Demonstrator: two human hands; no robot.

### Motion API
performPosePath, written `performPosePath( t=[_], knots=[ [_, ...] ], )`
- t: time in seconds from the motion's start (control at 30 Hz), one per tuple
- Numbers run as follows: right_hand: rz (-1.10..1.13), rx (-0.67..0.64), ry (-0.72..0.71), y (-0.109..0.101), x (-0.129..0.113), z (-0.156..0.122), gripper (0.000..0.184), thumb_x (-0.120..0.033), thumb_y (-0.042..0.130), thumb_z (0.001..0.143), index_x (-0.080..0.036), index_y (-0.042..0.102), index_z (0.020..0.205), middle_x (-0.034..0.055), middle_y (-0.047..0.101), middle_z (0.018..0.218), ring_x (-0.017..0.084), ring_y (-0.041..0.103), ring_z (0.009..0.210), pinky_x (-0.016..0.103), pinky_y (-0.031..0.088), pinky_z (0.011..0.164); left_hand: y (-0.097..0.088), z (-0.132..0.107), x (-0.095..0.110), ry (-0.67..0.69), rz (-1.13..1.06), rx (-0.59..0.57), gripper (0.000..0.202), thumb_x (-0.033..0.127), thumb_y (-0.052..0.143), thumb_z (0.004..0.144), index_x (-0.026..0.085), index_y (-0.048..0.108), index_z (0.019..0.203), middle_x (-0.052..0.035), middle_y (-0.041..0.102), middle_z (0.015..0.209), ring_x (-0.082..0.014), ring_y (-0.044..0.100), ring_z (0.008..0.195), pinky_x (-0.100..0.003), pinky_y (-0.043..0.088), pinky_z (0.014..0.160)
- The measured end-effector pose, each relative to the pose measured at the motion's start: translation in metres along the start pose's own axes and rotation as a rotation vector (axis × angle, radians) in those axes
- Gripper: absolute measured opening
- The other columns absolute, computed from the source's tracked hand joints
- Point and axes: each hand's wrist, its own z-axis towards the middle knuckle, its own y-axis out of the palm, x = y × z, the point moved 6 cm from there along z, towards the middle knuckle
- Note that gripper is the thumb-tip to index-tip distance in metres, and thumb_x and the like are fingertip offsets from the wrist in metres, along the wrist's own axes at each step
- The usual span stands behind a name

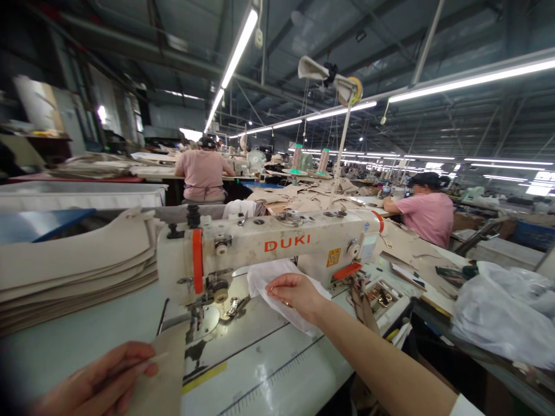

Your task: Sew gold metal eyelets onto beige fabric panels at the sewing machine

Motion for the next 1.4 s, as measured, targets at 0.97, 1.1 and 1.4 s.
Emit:
performPosePath(
  t=[0.97, 1.1, 1.4],
  knots=[
    [-0.87, -0.239, -0.455, 0.167, -0.005, -0.043, 0.018, -0.006, 0.05, 0.076, -0.021, 0.053, 0.085, 0.0003, 0.062, 0.075, 0.017, 0.059, 0.071, 0.024, 0.04, 0.065, 0.0, -0.023, 0.038, 0.042, -0.08, 0.003, 0.019, 0.028, 0.049, 0.077, 0.019, 0.065, 0.077, 0.0042, 0.053, 0.053, -0.0144, 0.051, 0.053, -0.024, 0.04, 0.056],
    [-0.751, -0.252, -0.396, 0.167, -0.003, -0.038, 0.019, -0.005, 0.052, 0.074, -0.021, 0.053, 0.085, -0.0004, 0.063, 0.074, 0.016, 0.061, 0.072, 0.023, 0.041, 0.066, -0.001, -0.025, 0.039, 0.039, -0.075, -0.004, 0.019, 0.029, 0.049, 0.077, 0.019, 0.065, 0.076, 0.0042, 0.053, 0.052, -0.0143, 0.051, 0.053, -0.024, 0.039, 0.056],
    [-0.394, -0.374, -0.079, 0.163, 0.006, -0.026, 0.02, 0.0, 0.062, 0.057, -0.018, 0.057, 0.066, -0.0054, 0.059, 0.06, 0.01, 0.056, 0.058, 0.019, 0.04, 0.054, 0.01, -0.024, 0.031, -0.006, -0.235, -0.204, 0.016, 0.031, 0.053, 0.074, 0.017, 0.062, 0.073, 0.0023, 0.06, 0.062, -0.0114, 0.051, 0.052, -0.023, 0.04, 0.054]
  ],
)
